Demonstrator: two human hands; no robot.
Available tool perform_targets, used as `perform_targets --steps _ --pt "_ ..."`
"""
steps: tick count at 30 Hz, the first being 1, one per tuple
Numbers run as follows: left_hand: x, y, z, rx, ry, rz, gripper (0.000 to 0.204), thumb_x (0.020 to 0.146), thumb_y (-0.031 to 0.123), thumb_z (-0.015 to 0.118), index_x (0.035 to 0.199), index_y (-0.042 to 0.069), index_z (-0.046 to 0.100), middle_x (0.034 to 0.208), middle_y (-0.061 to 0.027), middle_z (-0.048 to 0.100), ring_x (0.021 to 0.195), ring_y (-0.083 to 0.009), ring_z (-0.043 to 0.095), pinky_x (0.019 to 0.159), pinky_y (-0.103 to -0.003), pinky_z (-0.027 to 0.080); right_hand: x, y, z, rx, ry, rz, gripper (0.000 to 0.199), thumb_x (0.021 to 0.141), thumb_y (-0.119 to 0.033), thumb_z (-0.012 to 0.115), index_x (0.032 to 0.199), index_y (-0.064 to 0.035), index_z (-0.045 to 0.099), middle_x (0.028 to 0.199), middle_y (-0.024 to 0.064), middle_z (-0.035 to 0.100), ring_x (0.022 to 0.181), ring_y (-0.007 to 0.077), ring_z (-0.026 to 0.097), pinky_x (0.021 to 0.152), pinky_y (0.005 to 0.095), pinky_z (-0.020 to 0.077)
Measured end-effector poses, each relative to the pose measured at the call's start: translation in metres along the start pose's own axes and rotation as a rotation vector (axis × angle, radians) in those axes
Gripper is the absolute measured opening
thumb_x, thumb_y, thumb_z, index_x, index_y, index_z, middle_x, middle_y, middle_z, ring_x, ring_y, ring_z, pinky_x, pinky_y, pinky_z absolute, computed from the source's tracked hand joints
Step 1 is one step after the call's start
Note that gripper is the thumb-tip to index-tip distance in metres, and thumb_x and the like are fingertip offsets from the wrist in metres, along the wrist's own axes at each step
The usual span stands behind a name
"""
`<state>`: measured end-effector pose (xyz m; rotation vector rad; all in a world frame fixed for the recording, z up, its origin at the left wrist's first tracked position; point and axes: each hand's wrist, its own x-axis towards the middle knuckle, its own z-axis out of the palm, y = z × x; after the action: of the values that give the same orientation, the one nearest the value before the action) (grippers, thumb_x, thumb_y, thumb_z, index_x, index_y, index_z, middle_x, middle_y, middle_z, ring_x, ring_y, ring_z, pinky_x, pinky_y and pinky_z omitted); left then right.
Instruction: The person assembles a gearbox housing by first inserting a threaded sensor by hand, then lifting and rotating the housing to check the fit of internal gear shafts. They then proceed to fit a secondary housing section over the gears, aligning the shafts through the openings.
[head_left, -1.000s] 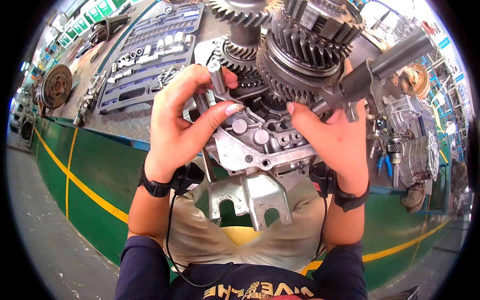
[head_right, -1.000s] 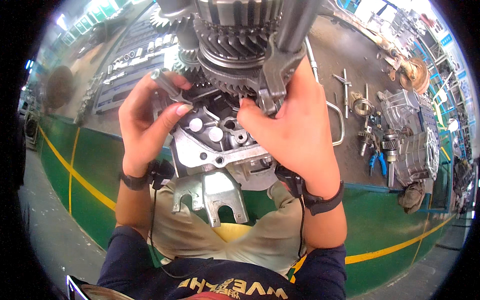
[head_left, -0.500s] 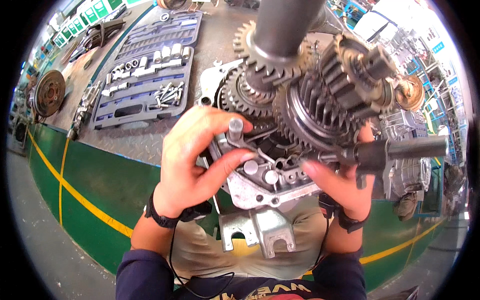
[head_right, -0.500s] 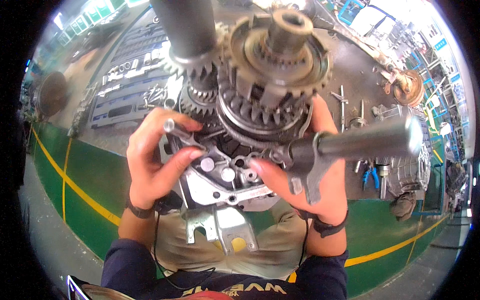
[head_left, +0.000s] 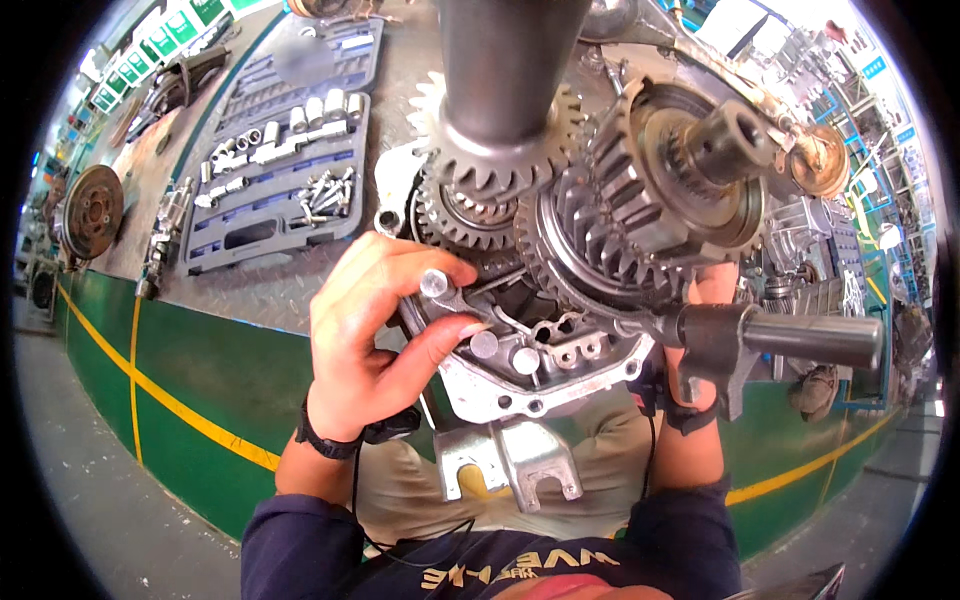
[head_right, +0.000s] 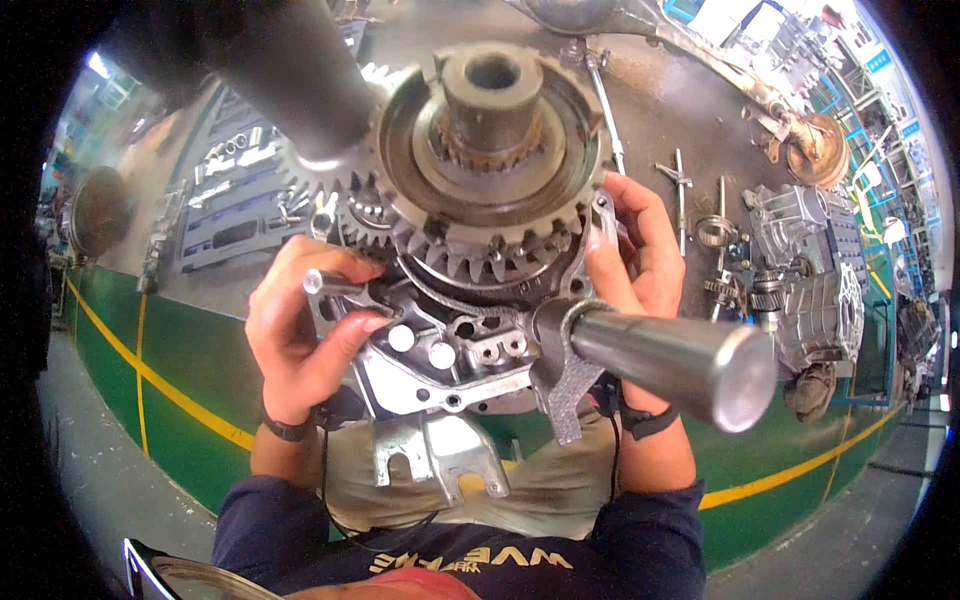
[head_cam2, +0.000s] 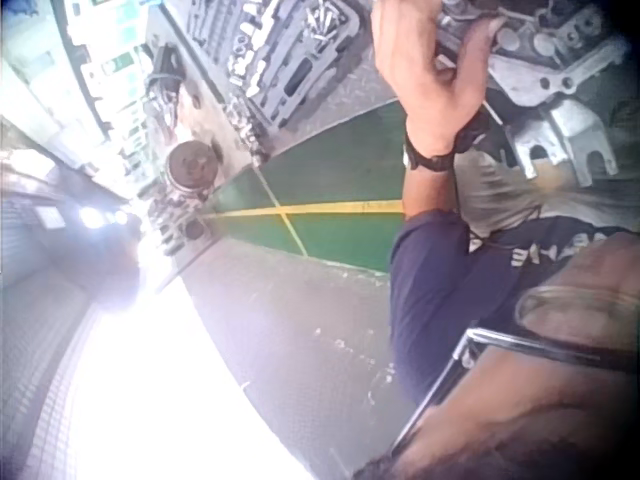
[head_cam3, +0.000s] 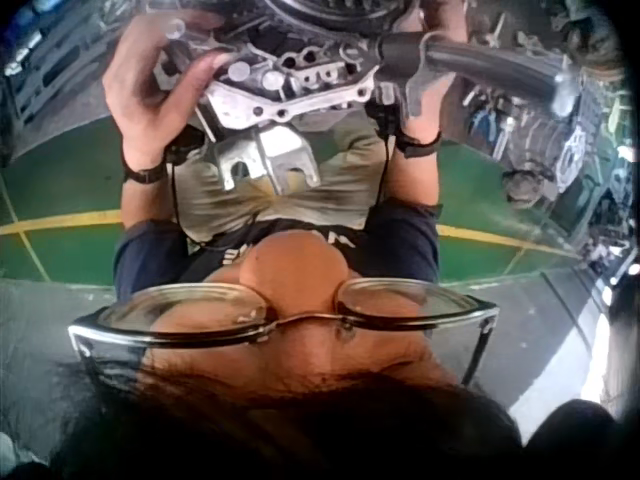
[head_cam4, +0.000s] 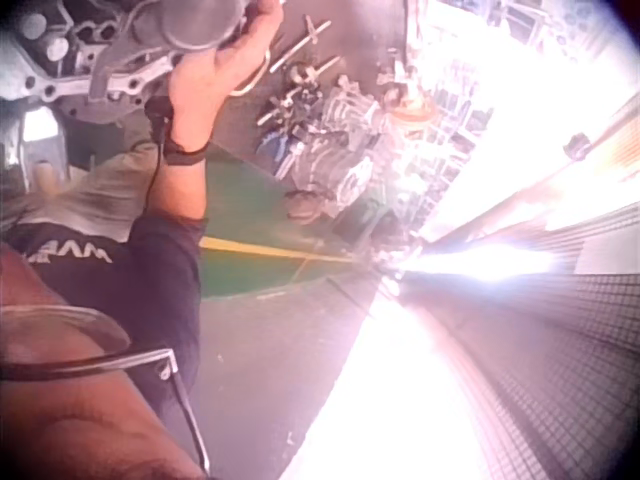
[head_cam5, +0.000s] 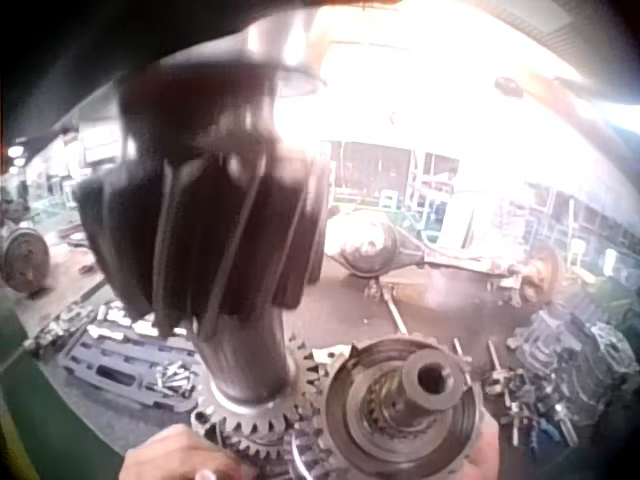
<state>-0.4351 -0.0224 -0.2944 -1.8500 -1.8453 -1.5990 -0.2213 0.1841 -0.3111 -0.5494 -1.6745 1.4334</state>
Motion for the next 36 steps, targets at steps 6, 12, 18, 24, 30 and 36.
perform_targets --steps 6,12,18,24,30,36 --pt "-0.002 0.005 0.005 -0.067 0.015 -0.06 0.031 0.078 0.008 0.087 0.104 0.003 0.072 0.1 -0.0105 0.077 0.087 -0.0284 0.068 0.079 -0.038 0.052 0.006 0.004 -0.006 -0.044 -0.017 0.05 0.05 0.092 0.002 0.063 0.141 0.0016 0.058 0.132 0.0095 0.066 0.119 0.0158 0.063 0.107 0.0327 0.0481" --pt "-0.011 0.003 0.009 -0.145 0.077 -0.124 0.035 0.08 0.003 0.082 0.111 -0.007 0.068 0.107 -0.0173 0.072 0.099 -0.0259 0.065 0.089 -0.036 0.05 0.009 0.006 -0.003 -0.131 -0.069 -0.064 0.058 0.086 -0.002 0.057 0.143 0.0049 0.056 0.131 0.0243 0.068 0.121 0.0326 0.068 0.109 0.0418 0.0496" --pt "-0.031 -0.007 0.019 -0.149 0.247 -0.188 0.029 0.101 0.016 0.069 0.116 -0.008 0.066 0.107 -0.0123 0.07 0.099 -0.0192 0.065 0.093 -0.034 0.051 0.009 0.004 -0.01 -0.244 -0.048 -0.132 0.059 0.084 0.002 0.053 0.144 0.0044 0.056 0.125 0.0207 0.07 0.119 0.0253 0.067 0.104 0.0352 0.0494" --pt "-0.104 -0.064 -0.027 -0.309 0.636 -0.508 0.044 0.104 0.014 0.067 0.142 -0.005 0.057 0.131 -0.016 0.068 0.111 -0.0211 0.068 0.103 -0.038 0.054 0.007 0.004 -0.016 -0.216 -0.09 -0.148 0.058 0.085 -0.002 0.057 0.142 0.0036 0.056 0.123 0.0286 0.067 0.113 0.0428 0.067 0.1 0.0423 0.0504" --pt "-0.131 -0.061 -0.036 -0.308 0.61 -0.625 0.042 0.102 0.01 0.067 0.14 -0.005 0.057 0.132 -0.0155 0.068 0.111 -0.0211 0.068 0.103 -0.038 0.054 0.011 0.011 -0.021 -0.272 -0.105 -0.312 0.054 0.085 -0.005 0.063 0.136 0.0083 0.053 0.119 0.0307 0.065 0.111 0.048 0.064 0.097 0.0516 0.0521" --pt "-0.107 -0.04 -0.033 -0.198 0.442 -0.517 0.04 0.101 0.006 0.068 0.139 -0.005 0.058 0.133 -0.015 0.067 0.111 -0.0212 0.068 0.102 -0.038 0.054 0.011 0.007 -0.024 -0.26 -0.124 -0.215 0.059 0.085 -0.003 0.059 0.144 0.0037 0.055 0.126 0.03 0.066 0.119 0.0456 0.066 0.103 0.0441 0.0502"
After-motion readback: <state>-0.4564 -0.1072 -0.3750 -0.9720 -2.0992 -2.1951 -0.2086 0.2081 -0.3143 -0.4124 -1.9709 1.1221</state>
